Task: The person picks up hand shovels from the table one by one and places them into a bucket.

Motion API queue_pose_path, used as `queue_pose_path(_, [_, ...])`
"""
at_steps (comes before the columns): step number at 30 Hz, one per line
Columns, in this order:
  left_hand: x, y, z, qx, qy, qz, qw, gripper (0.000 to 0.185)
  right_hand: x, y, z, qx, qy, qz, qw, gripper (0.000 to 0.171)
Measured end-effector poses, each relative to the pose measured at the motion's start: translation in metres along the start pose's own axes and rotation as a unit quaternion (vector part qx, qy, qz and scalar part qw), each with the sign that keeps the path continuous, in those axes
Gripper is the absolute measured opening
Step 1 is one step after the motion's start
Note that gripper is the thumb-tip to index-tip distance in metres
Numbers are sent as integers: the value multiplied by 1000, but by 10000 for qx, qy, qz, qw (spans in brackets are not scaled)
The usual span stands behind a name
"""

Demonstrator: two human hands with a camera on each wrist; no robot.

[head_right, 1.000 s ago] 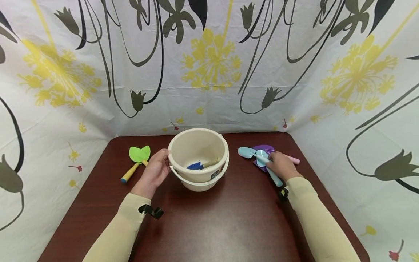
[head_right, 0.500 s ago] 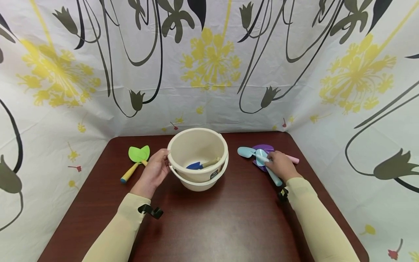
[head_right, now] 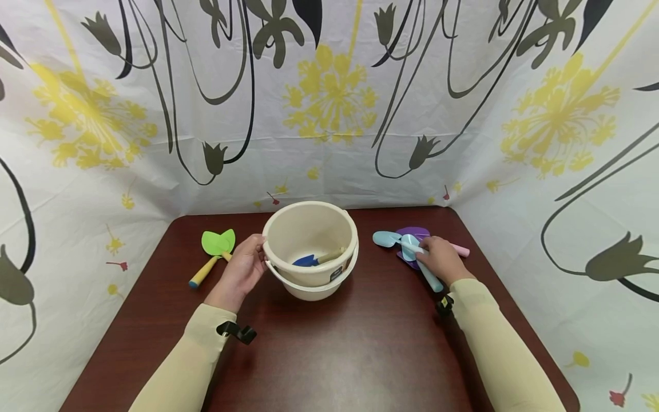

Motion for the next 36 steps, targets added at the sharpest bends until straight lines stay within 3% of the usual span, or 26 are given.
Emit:
queue_pose_path(12, [0,0,0,-18,-40,-30,10000,11,-1,-7,2,-455,-118,-309,9984,36])
queue_pose_path(36, [0,-1,1,-4,-48,-24,10000,12,2,-22,12,-1309,322,-570,9892,29])
Point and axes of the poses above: each hand's wrist, its own x-axis away from the middle knuckle, its own z-axis out of the back of the hand, y = z × x, the point moved 10 cm from there along -x, towards the middle knuckle, and after that the axes turned 7 degrees about -y, right-handed, at the moved point
